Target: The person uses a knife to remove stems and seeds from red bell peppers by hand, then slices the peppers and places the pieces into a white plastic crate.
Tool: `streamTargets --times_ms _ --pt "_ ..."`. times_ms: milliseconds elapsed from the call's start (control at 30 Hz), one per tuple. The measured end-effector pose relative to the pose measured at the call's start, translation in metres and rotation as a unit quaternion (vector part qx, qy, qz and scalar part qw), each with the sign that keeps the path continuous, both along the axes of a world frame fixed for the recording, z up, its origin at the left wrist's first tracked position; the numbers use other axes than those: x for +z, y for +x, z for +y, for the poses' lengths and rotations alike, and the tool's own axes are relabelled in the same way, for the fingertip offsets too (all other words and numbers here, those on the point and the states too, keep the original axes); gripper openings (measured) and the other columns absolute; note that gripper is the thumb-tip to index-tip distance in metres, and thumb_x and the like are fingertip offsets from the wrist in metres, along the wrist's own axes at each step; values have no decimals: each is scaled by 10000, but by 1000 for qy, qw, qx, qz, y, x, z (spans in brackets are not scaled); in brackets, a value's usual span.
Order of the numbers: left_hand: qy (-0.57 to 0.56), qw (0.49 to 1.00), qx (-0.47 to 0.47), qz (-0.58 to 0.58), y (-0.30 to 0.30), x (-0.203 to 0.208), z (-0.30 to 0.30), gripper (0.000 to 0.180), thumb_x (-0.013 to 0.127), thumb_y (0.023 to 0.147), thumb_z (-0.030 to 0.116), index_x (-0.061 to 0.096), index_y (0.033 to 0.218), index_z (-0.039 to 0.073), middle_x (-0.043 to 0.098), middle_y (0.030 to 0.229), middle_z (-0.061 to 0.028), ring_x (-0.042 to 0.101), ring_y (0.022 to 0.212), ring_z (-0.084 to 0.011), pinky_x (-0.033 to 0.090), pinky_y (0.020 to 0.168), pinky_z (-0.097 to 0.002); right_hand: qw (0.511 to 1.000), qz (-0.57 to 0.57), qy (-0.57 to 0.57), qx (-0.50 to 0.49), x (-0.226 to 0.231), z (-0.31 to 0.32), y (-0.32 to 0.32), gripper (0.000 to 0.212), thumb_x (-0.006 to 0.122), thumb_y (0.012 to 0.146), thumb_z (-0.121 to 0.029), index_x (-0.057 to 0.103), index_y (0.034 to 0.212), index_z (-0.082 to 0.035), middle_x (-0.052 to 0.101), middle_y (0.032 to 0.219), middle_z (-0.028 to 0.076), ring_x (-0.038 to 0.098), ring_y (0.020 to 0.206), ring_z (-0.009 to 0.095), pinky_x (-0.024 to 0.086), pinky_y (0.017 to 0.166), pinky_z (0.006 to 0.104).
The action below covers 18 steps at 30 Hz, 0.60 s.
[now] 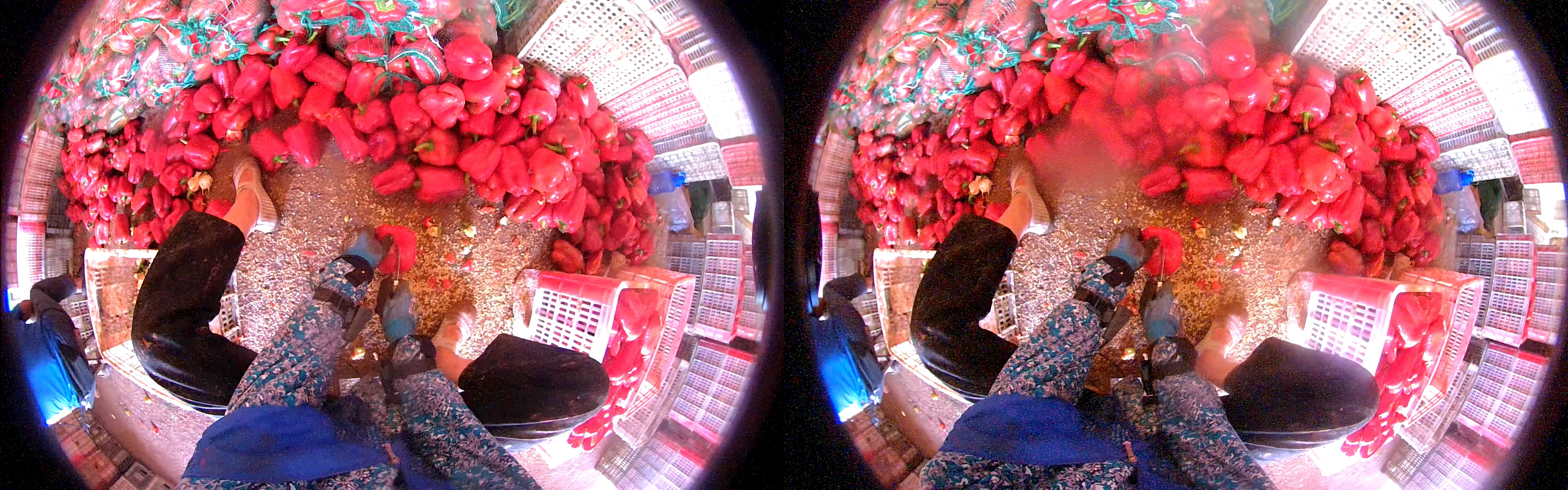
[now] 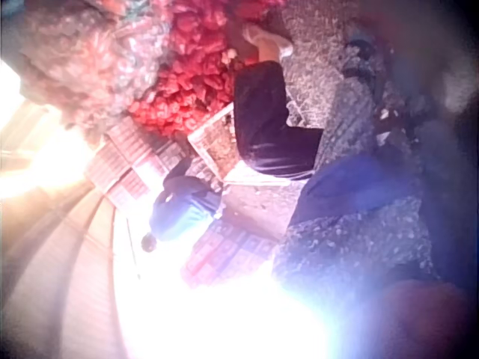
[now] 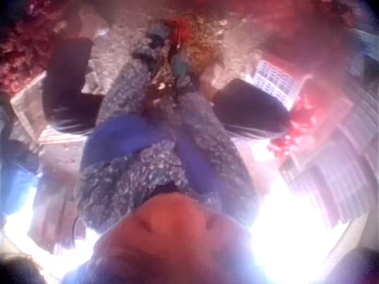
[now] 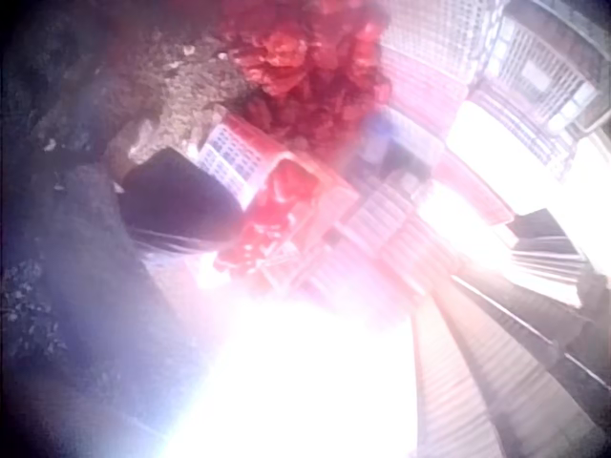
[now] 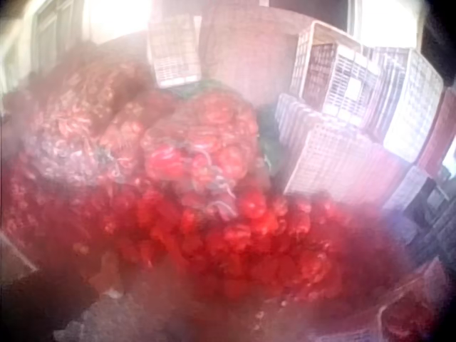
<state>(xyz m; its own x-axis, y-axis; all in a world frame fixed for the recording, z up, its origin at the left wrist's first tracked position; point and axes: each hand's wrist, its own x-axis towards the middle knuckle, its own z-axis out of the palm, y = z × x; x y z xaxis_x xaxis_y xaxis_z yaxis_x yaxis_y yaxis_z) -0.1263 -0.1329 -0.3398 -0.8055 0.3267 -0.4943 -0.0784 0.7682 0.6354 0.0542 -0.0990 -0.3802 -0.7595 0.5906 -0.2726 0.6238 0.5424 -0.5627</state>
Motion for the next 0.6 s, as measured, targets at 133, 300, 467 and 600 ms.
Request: streamTargets --times_ms 133,300,467,600 --pt "55 998 26 8 5 -41 -6 264 726 837 194 563 919 3 645 841 -129 612 778 -262 528 707 -407 982 -77 -156 -80 14 -7 1 232 564 869 -214 576 1028 -46 641 815 253 635 808 458 474 695 560" --pt "169 982 81 -40 0 -104 -26 189 689 861 134 570 948 16 649 863 -92 601 795 -247 536 741 -394 970 -166 -173 -36 32 -14 -12 438 536 931 -439 557 1157 -64 651 930 269 633 844 460 498 727 528" --pt "73 997 10 1 3 -39 -14 375 691 858 320 620 1026 -7 689 913 -157 652 848 -319 542 769 -424 979 -136 -146 -46 -16 -16 10 518 512 922 -550 609 1092 -71 664 924 298 640 908 490 494 744 569" --pt "3 997 -4 72 10 -85 -18 562 631 885 466 618 1104 -52 691 918 -194 651 866 -345 529 798 -462 974 -155 -158 48 -6 8 13 411 533 936 -457 641 1048 -76 671 916 255 650 889 442 517 744 546"
